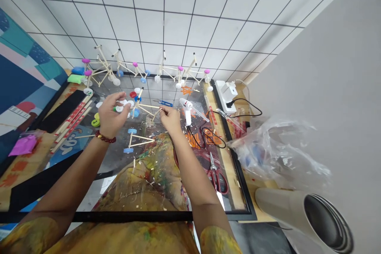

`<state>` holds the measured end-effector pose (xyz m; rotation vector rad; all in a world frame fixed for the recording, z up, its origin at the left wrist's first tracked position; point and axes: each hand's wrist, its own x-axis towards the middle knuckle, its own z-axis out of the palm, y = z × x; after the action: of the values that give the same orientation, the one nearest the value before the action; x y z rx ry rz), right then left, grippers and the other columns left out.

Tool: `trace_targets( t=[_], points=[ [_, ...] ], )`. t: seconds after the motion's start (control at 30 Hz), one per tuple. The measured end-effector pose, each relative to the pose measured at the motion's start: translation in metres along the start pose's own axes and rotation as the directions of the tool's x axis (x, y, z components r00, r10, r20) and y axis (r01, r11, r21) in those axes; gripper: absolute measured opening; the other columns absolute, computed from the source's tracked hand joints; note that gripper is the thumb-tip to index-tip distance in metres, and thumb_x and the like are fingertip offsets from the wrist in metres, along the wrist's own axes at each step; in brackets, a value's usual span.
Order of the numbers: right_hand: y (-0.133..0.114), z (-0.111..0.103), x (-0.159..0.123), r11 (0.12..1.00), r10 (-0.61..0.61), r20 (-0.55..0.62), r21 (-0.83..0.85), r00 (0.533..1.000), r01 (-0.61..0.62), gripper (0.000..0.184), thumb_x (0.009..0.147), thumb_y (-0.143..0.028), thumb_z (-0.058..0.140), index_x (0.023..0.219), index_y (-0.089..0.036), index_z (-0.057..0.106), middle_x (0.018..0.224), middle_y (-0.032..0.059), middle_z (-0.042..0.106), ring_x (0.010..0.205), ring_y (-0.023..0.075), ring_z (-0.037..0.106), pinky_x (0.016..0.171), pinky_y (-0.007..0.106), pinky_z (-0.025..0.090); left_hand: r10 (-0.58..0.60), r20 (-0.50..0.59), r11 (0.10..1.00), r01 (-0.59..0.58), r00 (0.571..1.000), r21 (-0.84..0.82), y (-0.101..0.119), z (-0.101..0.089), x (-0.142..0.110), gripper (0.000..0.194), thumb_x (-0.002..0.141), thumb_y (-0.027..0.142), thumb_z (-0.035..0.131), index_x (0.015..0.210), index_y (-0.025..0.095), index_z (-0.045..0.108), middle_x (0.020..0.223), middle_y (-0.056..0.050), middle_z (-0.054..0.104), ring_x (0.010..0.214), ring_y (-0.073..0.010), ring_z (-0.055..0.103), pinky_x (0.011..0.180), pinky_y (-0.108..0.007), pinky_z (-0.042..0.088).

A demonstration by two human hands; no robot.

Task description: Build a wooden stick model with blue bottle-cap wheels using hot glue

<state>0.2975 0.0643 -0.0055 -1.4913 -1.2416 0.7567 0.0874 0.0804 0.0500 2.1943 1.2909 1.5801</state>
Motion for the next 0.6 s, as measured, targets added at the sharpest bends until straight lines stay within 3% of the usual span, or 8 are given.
trace_targets(
  t=[0.13, 0.3, 0.4, 0.6],
  points=[
    [0.003, 0.001, 0.000, 1.000, -0.013, -0.001, 0.008, 1.000, 0.013, 0.026, 0.079, -0.025, 0.058, 0.093, -0.019, 0.078, 0.096, 0.0063, 0.078, 0.094, 0.0250, 0.072, 0.092, 0.041, 0.053, -0.103, 0.217, 0.967, 0.149, 0.971, -0.207, -0.028, 0.026, 0.003, 0.060, 0.074, 0.024, 0.072, 0.132, 0.020, 0.056, 0.129, -0.012, 0.065, 0.119, -0.0277, 0.062, 0.099, -0.043, 0.052],
    [0.008, 0.002, 0.001, 1.000, -0.021, -0.002, 0.010, 1.000, 0.021, 0.027, 0.080, -0.022, 0.056, 0.095, -0.021, 0.077, 0.096, 0.0043, 0.078, 0.091, 0.0230, 0.071, 0.090, 0.039, 0.054, -0.143, 0.397, 0.884, 0.298, 0.907, -0.362, -0.030, 0.047, 0.001, 0.068, 0.073, 0.027, 0.073, 0.136, 0.018, 0.052, 0.127, -0.013, 0.067, 0.123, -0.0282, 0.060, 0.108, -0.045, 0.045],
    [0.009, 0.002, 0.001, 1.000, -0.022, 0.000, 0.007, 1.000, 0.022, 0.026, 0.081, -0.024, 0.056, 0.096, -0.021, 0.077, 0.096, 0.0045, 0.078, 0.087, 0.0227, 0.071, 0.087, 0.039, 0.054, -0.168, 0.429, 0.866, 0.340, 0.888, -0.366, -0.025, 0.050, 0.001, 0.054, 0.075, 0.029, 0.071, 0.126, 0.015, 0.061, 0.117, -0.012, 0.072, 0.114, -0.0275, 0.065, 0.104, -0.044, 0.049],
    [0.010, 0.002, 0.001, 0.997, -0.071, 0.013, -0.011, 0.997, 0.072, 0.026, 0.081, -0.024, 0.055, 0.093, -0.021, 0.077, 0.092, 0.0032, 0.078, 0.084, 0.0223, 0.070, 0.083, 0.037, 0.054, -0.228, 0.382, 0.864, 0.367, 0.896, -0.344, -0.024, 0.052, 0.002, 0.037, 0.074, 0.027, 0.070, 0.110, 0.016, 0.070, 0.111, -0.009, 0.075, 0.105, -0.0260, 0.069, 0.099, -0.043, 0.052]
  ],
)
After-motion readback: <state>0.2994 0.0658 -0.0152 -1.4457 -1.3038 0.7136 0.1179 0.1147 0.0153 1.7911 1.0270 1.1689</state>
